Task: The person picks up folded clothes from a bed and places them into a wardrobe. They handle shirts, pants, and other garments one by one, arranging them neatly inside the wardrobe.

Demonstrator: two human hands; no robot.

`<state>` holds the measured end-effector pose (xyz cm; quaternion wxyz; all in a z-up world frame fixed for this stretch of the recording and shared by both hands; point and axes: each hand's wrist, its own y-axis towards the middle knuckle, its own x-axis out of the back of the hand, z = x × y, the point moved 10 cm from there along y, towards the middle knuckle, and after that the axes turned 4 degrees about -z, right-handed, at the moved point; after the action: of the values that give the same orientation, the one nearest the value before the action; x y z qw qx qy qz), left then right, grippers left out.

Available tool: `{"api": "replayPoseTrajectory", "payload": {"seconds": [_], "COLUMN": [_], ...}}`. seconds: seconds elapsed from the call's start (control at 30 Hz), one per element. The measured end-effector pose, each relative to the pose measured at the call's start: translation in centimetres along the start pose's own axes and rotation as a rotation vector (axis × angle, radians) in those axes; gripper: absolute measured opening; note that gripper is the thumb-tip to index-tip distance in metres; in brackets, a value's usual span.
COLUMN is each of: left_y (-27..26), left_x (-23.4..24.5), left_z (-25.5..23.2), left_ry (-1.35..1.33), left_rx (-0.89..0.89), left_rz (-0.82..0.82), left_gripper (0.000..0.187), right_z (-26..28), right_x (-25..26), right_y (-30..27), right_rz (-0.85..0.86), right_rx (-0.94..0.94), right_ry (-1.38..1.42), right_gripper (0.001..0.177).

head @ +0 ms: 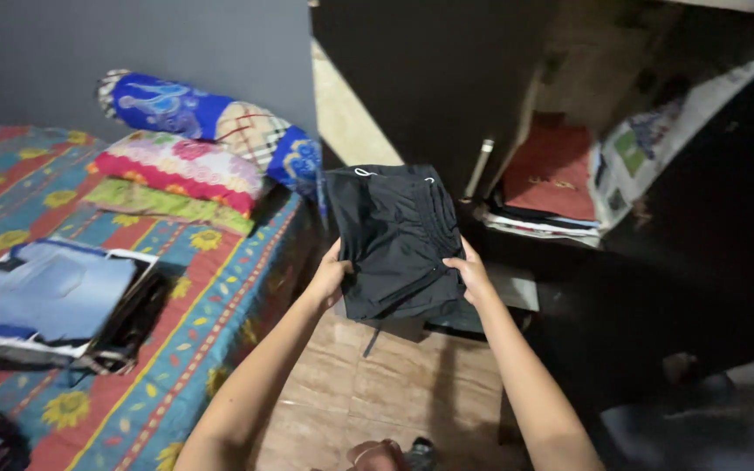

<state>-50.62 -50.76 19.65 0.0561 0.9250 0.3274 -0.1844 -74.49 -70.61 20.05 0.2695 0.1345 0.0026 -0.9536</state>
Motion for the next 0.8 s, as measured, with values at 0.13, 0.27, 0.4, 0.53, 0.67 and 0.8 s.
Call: {"api": "replayPoseTrajectory", "payload": {"seconds": [0.13, 0.27, 0.4, 0.53, 0.67, 0.8], "left_y": [-1.1, 2.8, 4.7, 7.4, 8.6, 10.4], "left_x": [-8.7, -15.2, -22.3, -28.0, -33.1, -36.8], "left_z": [-1.3, 3.3, 7.0, 9.8, 11.2, 12.3], "left_ry": [0.026, 0.199, 0.178, 0.232, 0.161, 0.124], "left_rx": [-0.011, -0.08, -0.041, -0.082, -0.082, -0.058], "left_rz": [0.114, 0.232, 0.3, 0.405, 0.42, 0.419], "left_gripper": [0.097, 0.087, 0.095, 0.102, 0.099, 0.098], "right_z": [1.8, 8.0, 10.7, 7.8, 6.5, 7.6], "right_x": [6.6, 10.3, 15.2, 24.3, 31.2, 34.6], "right_y": [-0.4, -1.9, -0.4, 3.4, 6.0, 7.3], "right_rz": [-0.075, -0.156, -0.178, -0.238, -0.283, -0.354], "right_rx": [0.008, -0.001, -0.002, -0.053, -0.037, -0.008], "right_ry": [0.011, 0.043, 0.046, 0.077, 0.077, 0.066], "right_gripper": [0.08, 0.079, 0.081, 0.082, 0.08, 0.078]}}
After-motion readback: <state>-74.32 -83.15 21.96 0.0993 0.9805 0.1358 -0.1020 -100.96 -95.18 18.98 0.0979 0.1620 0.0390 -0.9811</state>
